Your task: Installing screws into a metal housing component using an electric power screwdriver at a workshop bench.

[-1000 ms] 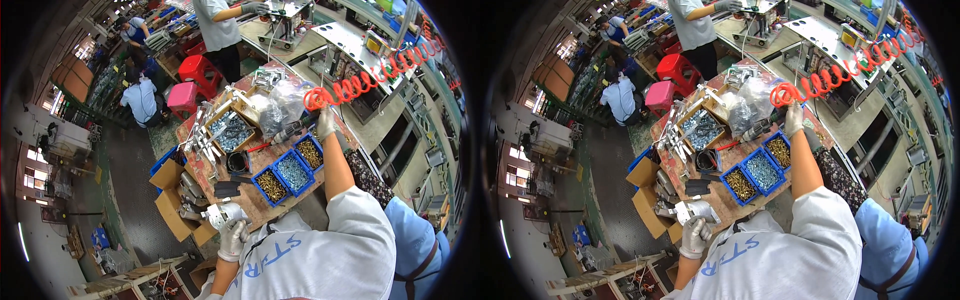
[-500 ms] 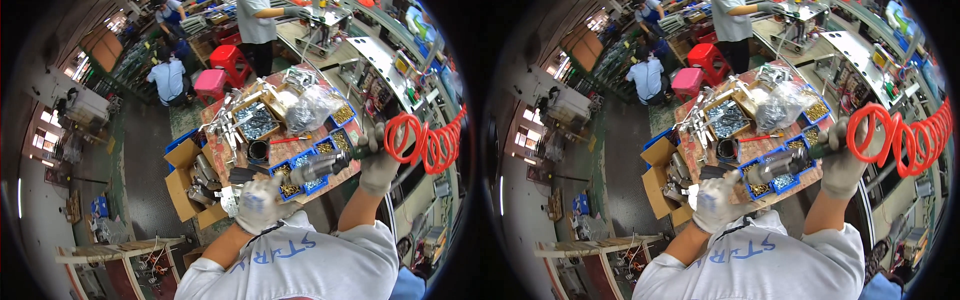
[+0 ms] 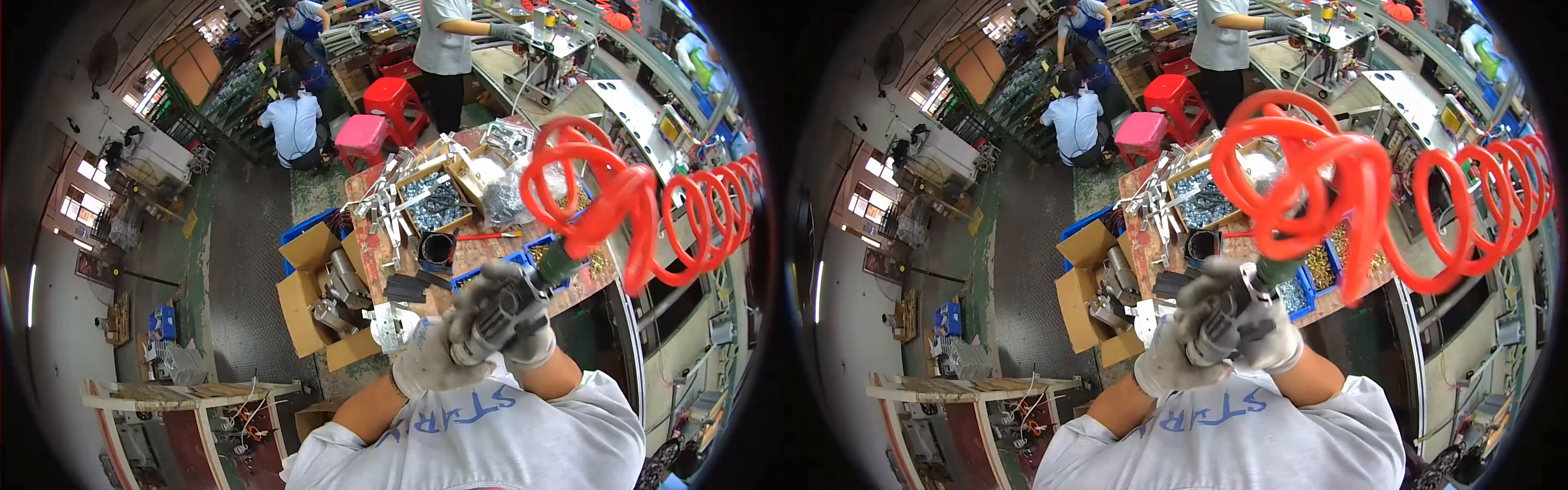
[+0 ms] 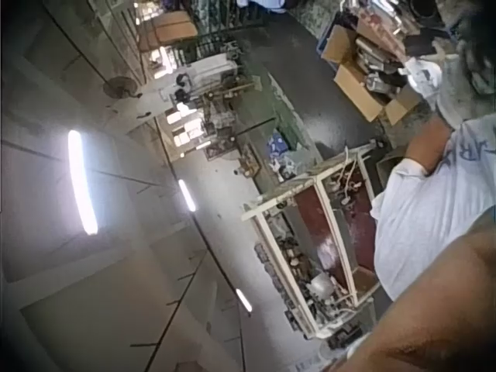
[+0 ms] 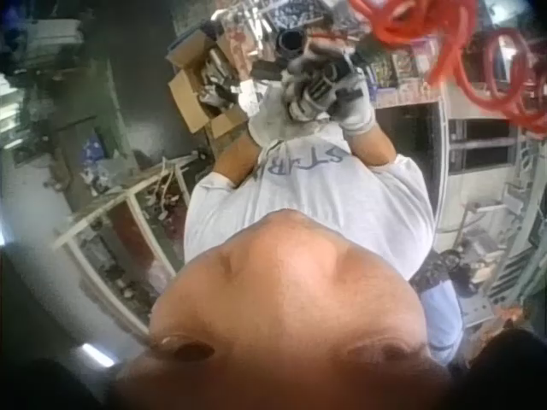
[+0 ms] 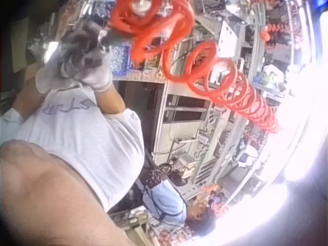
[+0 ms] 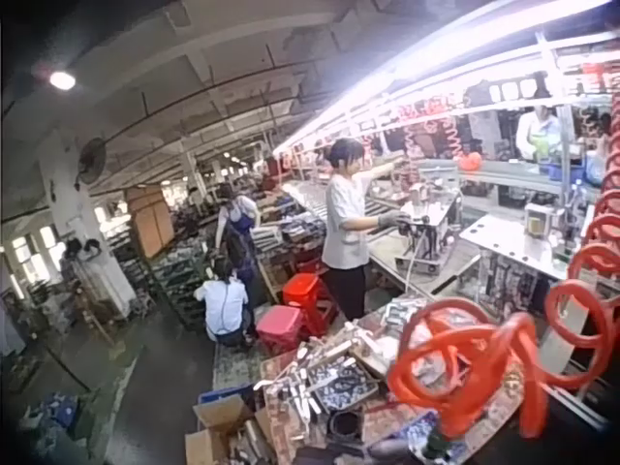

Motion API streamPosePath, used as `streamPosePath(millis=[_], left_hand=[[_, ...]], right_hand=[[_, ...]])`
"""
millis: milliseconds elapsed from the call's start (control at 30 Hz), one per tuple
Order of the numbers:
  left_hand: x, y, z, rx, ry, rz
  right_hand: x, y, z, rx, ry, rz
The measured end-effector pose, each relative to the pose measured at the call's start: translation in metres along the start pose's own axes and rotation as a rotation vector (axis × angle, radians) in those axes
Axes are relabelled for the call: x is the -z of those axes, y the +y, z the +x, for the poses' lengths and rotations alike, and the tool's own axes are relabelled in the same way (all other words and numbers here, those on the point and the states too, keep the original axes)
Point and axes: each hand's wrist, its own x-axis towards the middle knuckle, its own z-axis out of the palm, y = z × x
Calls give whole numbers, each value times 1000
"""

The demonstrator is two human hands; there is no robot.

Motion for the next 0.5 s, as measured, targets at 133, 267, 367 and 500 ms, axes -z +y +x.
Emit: streamPosePath(millis=[133,267,367,500], left_hand=[[2,-8,1,-117,109,304],[2,-6,-13,293,197,37],[53,-30,-59,463,203,-277],[60,-81,-124,611,635,-803]], right_hand=[[-20,9,2,-46,334,-427],[-12,14,9,-114,708,-393],[1,-2,6,52,737,-63],[-3,-25,5,381,668,-130]])
